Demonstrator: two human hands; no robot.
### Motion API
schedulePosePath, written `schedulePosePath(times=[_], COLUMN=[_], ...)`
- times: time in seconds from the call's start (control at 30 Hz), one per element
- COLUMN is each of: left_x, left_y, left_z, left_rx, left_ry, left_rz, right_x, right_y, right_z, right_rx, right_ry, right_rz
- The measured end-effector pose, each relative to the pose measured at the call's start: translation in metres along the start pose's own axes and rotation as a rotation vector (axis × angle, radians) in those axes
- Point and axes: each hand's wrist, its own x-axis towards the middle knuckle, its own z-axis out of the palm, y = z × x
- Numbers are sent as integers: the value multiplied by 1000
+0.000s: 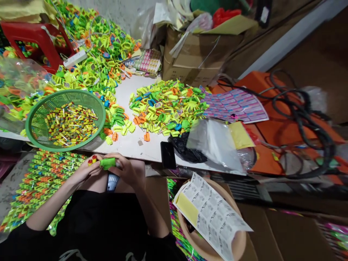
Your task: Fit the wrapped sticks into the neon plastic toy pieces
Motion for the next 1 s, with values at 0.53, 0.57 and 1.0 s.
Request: schedulePosePath(times=[0.53,0.57,1.0], left_x=[-4,-5,-10], left_y=[18,18,20], left_z=[10,9,5], left_rx=[710,724,940], left_ry=[154,217,70], left_rz=[332,340,168], right_x=[-1,-1,2], right_y=[4,3,-9], right_z=[-2,-3,-8], right_rx=[-79,-75,-418], right_ry=[19,39,67], right_rz=[173,150,-227])
